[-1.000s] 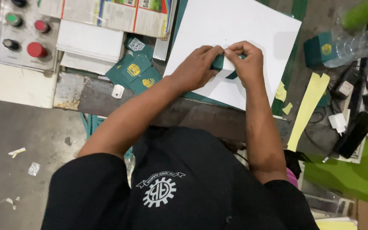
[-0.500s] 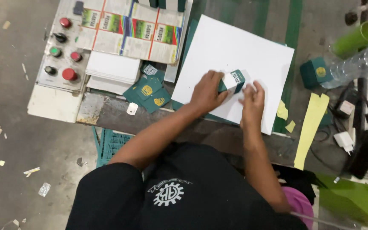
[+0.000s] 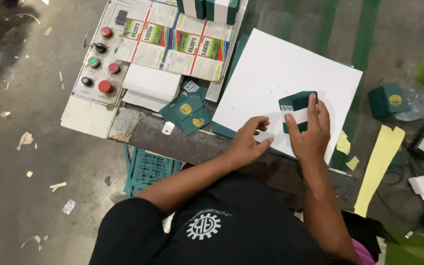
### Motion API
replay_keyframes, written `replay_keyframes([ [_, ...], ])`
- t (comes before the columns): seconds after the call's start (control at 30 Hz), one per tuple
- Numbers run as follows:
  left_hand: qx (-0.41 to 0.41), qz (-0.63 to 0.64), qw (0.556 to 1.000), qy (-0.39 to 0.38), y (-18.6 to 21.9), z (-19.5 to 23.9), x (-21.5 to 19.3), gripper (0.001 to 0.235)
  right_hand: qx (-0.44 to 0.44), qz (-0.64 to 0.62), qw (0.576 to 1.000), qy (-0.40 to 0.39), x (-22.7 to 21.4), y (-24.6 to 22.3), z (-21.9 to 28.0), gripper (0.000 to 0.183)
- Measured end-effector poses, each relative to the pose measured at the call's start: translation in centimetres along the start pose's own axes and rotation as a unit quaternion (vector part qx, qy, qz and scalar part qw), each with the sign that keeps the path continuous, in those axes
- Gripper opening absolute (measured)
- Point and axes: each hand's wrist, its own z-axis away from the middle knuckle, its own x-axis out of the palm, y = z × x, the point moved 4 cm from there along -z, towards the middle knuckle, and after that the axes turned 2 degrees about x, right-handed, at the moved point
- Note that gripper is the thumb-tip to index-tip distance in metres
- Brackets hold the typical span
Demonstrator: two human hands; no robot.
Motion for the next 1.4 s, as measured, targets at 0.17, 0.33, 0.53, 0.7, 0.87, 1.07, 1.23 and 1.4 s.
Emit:
replay_keyframes([
  [0.17,-0.028,0.023,0.998,0.051,-1.7,1.0,-2.1,0.052,-0.057,0.135,0.987,-0.069,3.7,1.1,0.5,0.072],
  [0.33,-0.044,0.06,0.994,0.081,-4.1,1.8,-1.7,0.048,-0.043,0.139,0.983,-0.114,3.3,1.9,1.1,0.07],
  [0.53,-0.058,0.089,0.993,0.061,-2.9,1.6,-2.2,0.049,-0.039,0.113,0.989,-0.09,3.0,1.3,1.2,0.07],
  [0.7,-0.126,0.138,0.982,0.031,-5.9,0.8,-0.8,0.036,-0.025,0.08,0.991,-0.103,2.9,1.3,1.0,0.078],
  [0.87,-0.31,0.318,0.896,0.006,-3.5,0.8,-1.1,0.041,-0.102,0.026,0.993,-0.06,0.4,-2.7,1.9,0.084],
  [1.07,-0.363,0.409,0.837,0.017,-4.3,2.8,-1.6,0.045,-0.261,0.074,0.96,-0.074,-0.1,-6.7,3.5,0.072],
  [1.23,-0.378,0.419,0.825,0.019,-2.7,3.9,-3.0,0.048,-0.328,0.054,0.939,-0.091,0.3,-8.1,4.2,0.057],
  [1.4,-0.409,0.432,0.804,0.002,-2.1,4.2,-3.8,0.049,-0.363,0.047,0.926,-0.095,0.6,-9.3,4.2,0.047],
])
